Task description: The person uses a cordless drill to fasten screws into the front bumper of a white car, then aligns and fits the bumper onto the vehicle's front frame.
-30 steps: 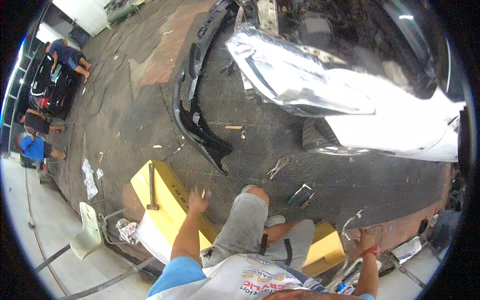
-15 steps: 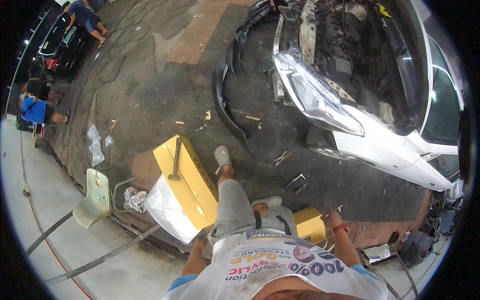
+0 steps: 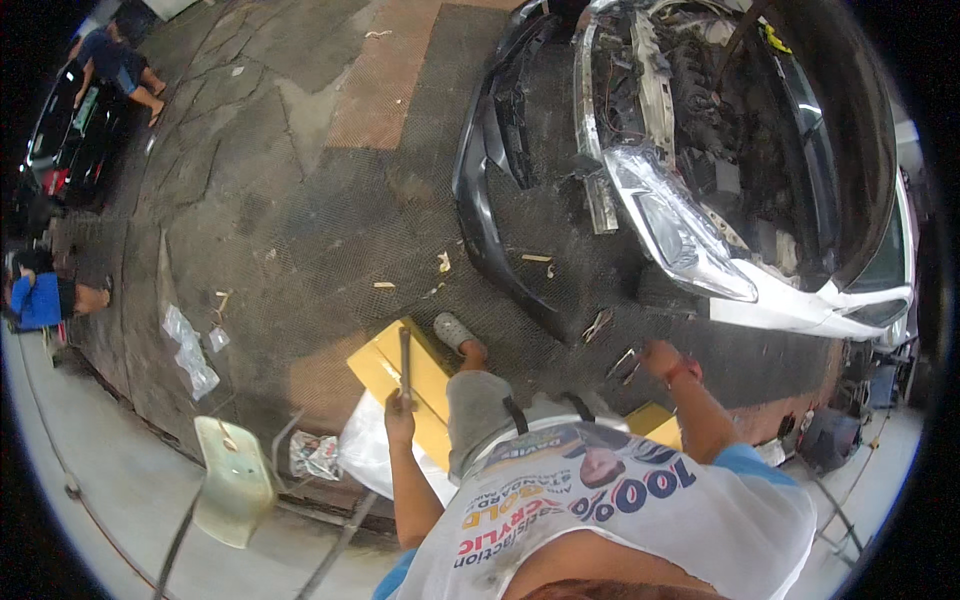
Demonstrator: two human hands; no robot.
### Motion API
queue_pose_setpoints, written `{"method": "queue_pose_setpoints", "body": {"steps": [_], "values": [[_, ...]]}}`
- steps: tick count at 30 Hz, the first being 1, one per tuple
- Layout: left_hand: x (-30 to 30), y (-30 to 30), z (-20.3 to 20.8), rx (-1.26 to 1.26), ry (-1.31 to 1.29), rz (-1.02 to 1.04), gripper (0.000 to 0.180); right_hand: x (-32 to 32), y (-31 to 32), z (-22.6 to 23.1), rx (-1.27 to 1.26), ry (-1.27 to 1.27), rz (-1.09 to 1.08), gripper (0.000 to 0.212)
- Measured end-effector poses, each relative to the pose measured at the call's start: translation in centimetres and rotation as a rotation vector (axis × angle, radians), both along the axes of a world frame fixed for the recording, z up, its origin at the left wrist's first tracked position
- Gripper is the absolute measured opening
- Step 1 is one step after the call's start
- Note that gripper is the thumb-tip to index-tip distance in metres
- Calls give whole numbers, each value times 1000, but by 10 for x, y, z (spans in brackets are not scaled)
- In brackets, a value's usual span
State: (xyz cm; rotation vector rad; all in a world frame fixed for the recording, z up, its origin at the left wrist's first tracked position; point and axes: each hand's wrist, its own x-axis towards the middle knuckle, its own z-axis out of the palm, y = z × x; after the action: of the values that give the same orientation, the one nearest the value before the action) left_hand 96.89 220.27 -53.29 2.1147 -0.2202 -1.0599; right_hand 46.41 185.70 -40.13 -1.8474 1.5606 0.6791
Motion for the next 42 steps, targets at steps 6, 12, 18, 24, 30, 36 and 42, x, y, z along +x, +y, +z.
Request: {"method": "queue_pose_setpoints", "body": {"steps": [6, 12, 18, 24, 30, 36, 42], "values": [[118, 5, 65, -27, 31, 300, 45, 131, -67, 4, -86, -122, 14, 54], [171, 79, 7, 205, 470, 572, 52, 191, -90, 3, -201, -126, -111, 56], [201, 3, 0, 296, 424, 68, 56, 216, -83, -57, -114, -66, -274, 57], [291, -118, -11, 301, 350, -168, 59, 272, -99, -120, 191, 171, -183, 61], [449, -240, 9, 233, 295, -54, 63, 459, -265, -76, 117, -156, -356, 62], [604, -465, 100, 0, 73, 170, 58, 590, -417, -22, -139, -528, -535, 55], [666, -640, 114, 70, 105, -193, 61, 620, -459, -34, -226, -513, -735, 64]]}}
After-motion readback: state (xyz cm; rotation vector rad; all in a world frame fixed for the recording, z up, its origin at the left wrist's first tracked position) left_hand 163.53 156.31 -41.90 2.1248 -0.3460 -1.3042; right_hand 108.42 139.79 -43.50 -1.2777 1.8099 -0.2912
